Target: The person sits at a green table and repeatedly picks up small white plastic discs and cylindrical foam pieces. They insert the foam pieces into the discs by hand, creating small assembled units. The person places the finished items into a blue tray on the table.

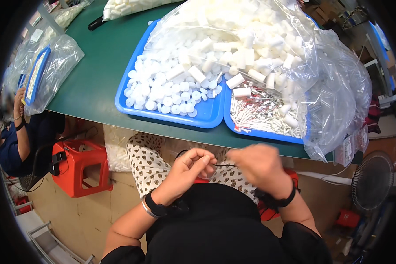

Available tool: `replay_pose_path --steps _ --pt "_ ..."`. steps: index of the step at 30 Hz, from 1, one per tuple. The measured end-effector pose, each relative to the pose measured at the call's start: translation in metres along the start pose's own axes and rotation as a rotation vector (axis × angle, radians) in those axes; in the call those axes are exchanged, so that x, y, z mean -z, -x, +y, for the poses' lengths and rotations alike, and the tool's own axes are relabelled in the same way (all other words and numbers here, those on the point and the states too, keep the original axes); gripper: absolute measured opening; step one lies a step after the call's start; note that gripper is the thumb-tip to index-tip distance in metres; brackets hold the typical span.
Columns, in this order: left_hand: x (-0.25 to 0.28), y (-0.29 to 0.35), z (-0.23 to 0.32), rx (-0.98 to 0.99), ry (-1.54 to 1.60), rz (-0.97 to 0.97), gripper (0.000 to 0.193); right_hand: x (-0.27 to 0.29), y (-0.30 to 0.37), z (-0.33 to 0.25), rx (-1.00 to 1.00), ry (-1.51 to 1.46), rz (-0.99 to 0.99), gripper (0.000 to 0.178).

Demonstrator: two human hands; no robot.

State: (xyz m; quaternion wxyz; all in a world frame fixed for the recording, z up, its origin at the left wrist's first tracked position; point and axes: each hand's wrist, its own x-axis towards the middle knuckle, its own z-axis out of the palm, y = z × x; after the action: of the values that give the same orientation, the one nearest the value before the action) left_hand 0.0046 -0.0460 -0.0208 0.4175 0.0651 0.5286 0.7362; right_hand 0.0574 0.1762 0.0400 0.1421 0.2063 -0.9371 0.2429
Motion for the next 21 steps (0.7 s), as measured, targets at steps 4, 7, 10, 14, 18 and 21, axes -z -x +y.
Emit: replay_pose_path --steps 4,7,10,14,18,21 --pt "-0.005 -0.022 0.047 -0.568 -0.686 0.154 0.015 0.028 -0.013 0.038 -0.213 0.426 0.13 0.015" --pt "0.001 -0.049 0.072 -0.885 -1.147 0.311 0.02 0.029 -0.013 0.057 -0.254 0.519 0.083 0.011" --pt "0.01 -0.065 0.076 -0.755 -1.437 0.286 0.022 0.022 -0.014 0.063 -0.23 0.563 0.043 0.011" --pt "0.016 -0.081 0.075 -0.771 -1.494 0.292 0.014 0.027 -0.012 0.061 -0.173 0.518 0.026 0.013" --pt "0.017 -0.08 0.076 -0.724 -1.448 0.281 0.014 0.033 -0.009 0.055 -0.19 0.438 0.099 0.017" --pt "0.023 -0.079 0.077 -0.746 -1.441 0.273 0.013 0.034 -0.003 0.052 -0.327 0.224 0.173 0.016"
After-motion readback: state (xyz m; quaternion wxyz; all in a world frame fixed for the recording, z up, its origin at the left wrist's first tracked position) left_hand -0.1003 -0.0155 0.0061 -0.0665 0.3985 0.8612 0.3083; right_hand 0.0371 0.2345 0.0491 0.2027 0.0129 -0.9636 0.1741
